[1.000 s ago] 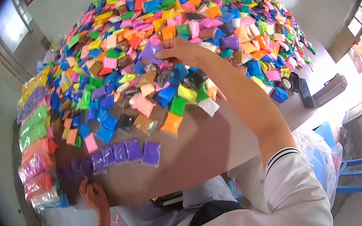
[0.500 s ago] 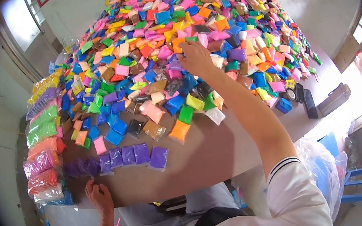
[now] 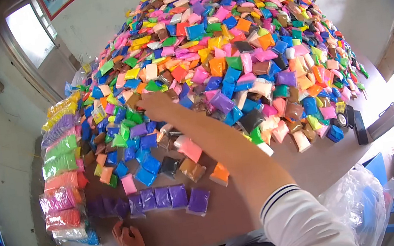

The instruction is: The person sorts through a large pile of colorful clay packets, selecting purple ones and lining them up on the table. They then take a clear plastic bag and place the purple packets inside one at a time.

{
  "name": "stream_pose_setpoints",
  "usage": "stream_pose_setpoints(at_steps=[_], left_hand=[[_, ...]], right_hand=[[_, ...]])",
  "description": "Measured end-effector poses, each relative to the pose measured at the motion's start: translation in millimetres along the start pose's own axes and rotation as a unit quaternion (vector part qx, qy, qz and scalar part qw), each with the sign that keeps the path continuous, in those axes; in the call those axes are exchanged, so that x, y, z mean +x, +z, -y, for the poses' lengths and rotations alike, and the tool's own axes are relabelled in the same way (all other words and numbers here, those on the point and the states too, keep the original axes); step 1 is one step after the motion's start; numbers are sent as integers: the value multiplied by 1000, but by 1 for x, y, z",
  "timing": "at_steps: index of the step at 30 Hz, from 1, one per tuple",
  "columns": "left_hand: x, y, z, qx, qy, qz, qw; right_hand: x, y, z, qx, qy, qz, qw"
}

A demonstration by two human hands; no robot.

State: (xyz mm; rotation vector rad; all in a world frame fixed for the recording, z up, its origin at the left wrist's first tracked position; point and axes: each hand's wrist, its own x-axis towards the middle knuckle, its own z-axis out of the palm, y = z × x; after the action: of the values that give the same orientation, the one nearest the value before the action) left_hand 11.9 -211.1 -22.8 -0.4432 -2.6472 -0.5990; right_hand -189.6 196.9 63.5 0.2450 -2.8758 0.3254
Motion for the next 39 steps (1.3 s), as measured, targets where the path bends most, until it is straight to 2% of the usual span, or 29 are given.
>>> stream_pose_setpoints(at_steps=[5,11,14,18,21,25,28,31,35,36,39], left_hand=[[0,1,6,-6,3,17,1000],[-1,2,13,-8,-11,48,999],[-2,5,14,3,-4,27,1000],[-2,2,14,-18,-18,46,999],[-5,3,15,-21,-20,34,999],[-2,3,13,-11,-8,15,1000],[-3,5,15,-20,-2,10,1000],[-3,4,14,-22,7,9,1000],[-2,1,14,-10,7,26,1000],[-1,1,13,-11,9,27,1000],[0,-2,10,-5,15,30,999]], right_hand=[[65,49,12,6,-19,-112,994],[78,52,-36,-129,12,-88,988],[81,31,-50,-171,45,-34,984],[69,1,-76,-164,97,-10,982],[61,-25,-110,-244,173,12,954],[17,-66,-163,-278,163,-63,945],[-14,-112,-174,-248,191,-17,950],[-23,-161,-153,-222,301,149,915],[-22,-152,-166,-213,294,-101,926],[-20,-156,-145,-171,260,-137,940],[20,-126,-139,-122,113,-190,968]])
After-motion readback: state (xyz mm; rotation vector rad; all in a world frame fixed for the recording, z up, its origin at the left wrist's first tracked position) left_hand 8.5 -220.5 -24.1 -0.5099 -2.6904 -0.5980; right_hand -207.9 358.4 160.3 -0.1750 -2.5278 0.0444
